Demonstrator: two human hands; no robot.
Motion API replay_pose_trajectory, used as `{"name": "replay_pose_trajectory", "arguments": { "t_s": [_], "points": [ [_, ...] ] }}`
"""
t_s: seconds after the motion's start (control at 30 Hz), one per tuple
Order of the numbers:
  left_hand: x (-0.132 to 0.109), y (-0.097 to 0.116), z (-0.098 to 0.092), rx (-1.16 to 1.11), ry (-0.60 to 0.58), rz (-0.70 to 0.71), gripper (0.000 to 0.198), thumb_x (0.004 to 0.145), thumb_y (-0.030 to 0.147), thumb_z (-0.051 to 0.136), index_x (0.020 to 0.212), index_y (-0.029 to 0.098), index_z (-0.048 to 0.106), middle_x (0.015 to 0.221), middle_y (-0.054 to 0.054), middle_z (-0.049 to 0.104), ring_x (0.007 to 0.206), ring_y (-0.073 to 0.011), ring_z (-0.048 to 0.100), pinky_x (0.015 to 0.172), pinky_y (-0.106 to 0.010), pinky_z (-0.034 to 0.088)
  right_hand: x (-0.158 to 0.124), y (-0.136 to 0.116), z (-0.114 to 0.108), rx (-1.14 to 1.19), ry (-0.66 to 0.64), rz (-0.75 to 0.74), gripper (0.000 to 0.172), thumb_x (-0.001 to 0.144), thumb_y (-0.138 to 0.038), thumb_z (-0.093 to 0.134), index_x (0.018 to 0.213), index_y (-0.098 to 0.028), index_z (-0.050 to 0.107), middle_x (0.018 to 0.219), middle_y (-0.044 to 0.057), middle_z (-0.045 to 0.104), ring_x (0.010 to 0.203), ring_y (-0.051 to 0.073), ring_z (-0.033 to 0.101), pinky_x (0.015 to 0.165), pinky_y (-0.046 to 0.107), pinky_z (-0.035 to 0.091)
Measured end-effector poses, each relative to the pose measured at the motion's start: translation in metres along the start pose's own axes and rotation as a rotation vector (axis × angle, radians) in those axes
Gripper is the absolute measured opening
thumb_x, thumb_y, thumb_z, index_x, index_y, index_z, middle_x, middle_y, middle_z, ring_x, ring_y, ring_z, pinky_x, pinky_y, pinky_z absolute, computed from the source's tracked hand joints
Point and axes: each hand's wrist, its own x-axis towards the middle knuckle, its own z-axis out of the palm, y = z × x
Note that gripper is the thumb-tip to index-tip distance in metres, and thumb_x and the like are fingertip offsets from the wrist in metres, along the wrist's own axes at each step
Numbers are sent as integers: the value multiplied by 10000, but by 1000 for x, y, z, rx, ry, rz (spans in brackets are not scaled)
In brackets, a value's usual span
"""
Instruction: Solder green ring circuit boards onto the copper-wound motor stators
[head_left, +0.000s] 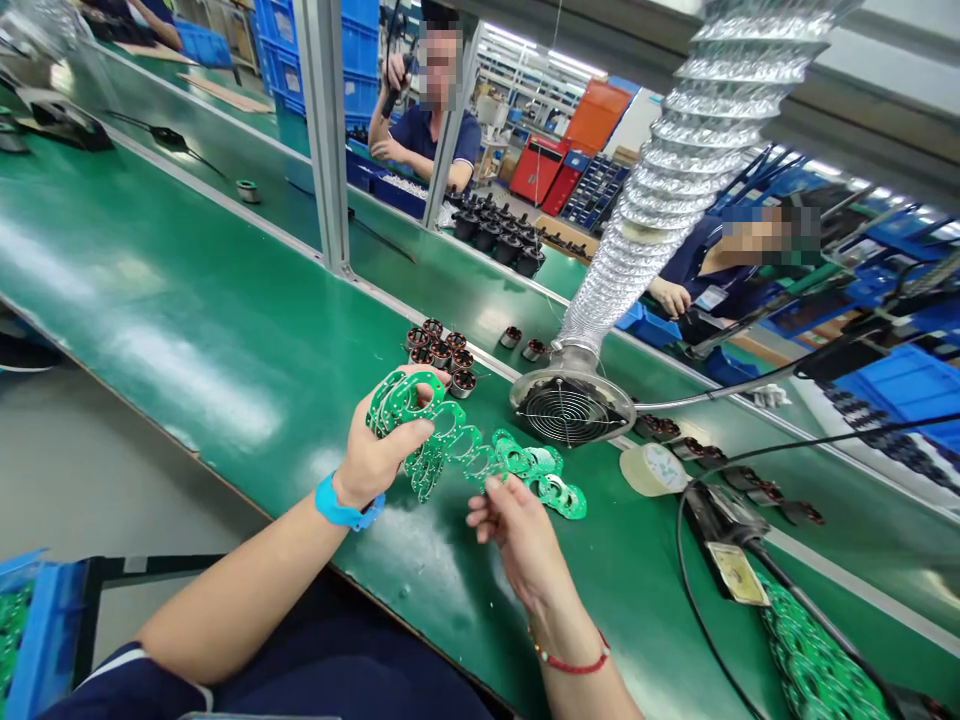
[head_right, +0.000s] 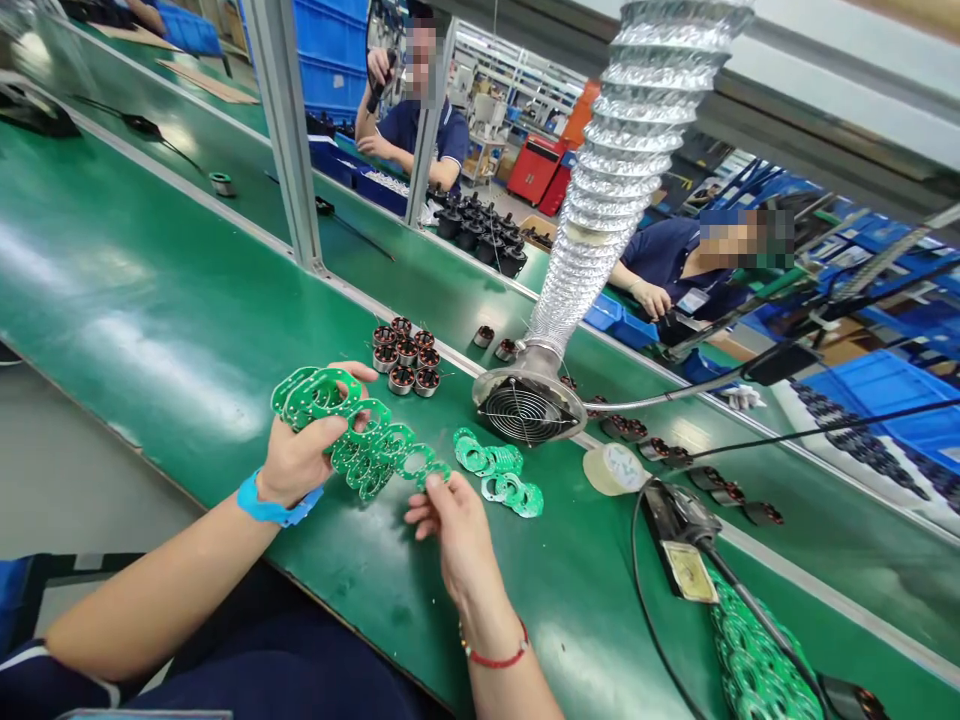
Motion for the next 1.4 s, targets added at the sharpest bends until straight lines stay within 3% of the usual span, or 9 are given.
{"name": "replay_pose_trajectory", "arguments": {
  "t_s": [0.1, 0.23, 0.43, 0.67, 0.83, 0.97, 1.2, 1.3, 1.4],
  "points": [
    [-1, 4, 7, -24, -71, 34, 176, 808, 314, 778, 879, 213, 653, 806, 0, 644, 708, -138, 606, 662, -262, 523, -4, -5, -3, -315, 40, -117, 497, 718, -497, 800, 1088, -205, 643, 1145, 115, 706, 1082, 289, 685, 931, 476, 575],
    [-7, 9, 22, 94, -115, 19, 137, 852, 304, 713, 909, 211, 630, 795, 7, 623, 726, -142, 605, 695, -270, 522, -9, -16, 11, -660, -108, -569, 913, 773, -440, 786, 1525, -216, 320, 1609, 168, 366, 1513, 338, 333, 1220, 575, 345],
    [-7, 22, 28, 294, -344, -19, 364, 740, 369, 778, 1029, 201, 633, 984, -59, 670, 939, -219, 636, 862, -343, 540, 13, -8, 35, -656, -367, -642, 474, 842, -281, 672, 1270, -158, 510, 1221, 161, 644, 1086, 280, 654, 973, 494, 571],
    [-12, 19, 17, 342, -444, -61, 484, 734, 365, 823, 1130, 217, 587, 984, -41, 674, 906, -197, 648, 838, -324, 549, 19, -4, 39, -531, -379, -635, 783, 822, -299, 699, 1475, -188, 282, 1431, 191, 522, 1252, 307, 589, 1024, 502, 548],
    [-13, 17, 16, 265, -420, 100, 555, 756, 488, 828, 1196, 234, 602, 1103, -75, 690, 984, -215, 672, 876, -335, 564, 18, 3, 46, -514, -389, -634, 642, 827, -313, 699, 1382, -192, 398, 1351, 168, 575, 1213, 308, 600, 1004, 512, 553],
    [-8, 15, 23, 241, -418, 281, 235, 851, 379, 771, 976, 218, 655, 853, -26, 688, 825, -165, 668, 758, -283, 562, 20, 6, 48, -546, -369, -638, 519, 832, -274, 684, 1303, -202, 478, 1279, 130, 602, 1159, 277, 602, 977, 474, 568],
    [-19, 15, 34, 233, -560, 188, 431, 811, 511, 779, 1113, 228, 657, 947, -54, 695, 836, -185, 661, 759, -312, 558, 19, 19, 34, -623, -344, -615, 304, 848, -257, 674, 1128, -216, 563, 1108, 84, 664, 1007, 237, 640, 913, 385, 587],
    [11, 16, 25, 252, -737, 21, 757, 804, 709, 667, 1384, 243, 529, 1305, -141, 639, 1149, -281, 639, 967, -414, 542, 8, 20, 11, -589, -260, -620, 331, 837, -295, 699, 1121, -231, 542, 1034, 65, 683, 913, 216, 678, 856, 354, 605],
    [82, -6, 21, 631, -700, -146, 657, 915, 653, 525, 1366, 176, 531, 1281, -153, 643, 1152, -272, 640, 976, -411, 546, -1, 18, -16, -461, -79, -660, 267, 906, -281, 623, 1155, -269, 528, 1002, 32, 699, 916, 182, 717, 845, 308, 611]
  ]
}}
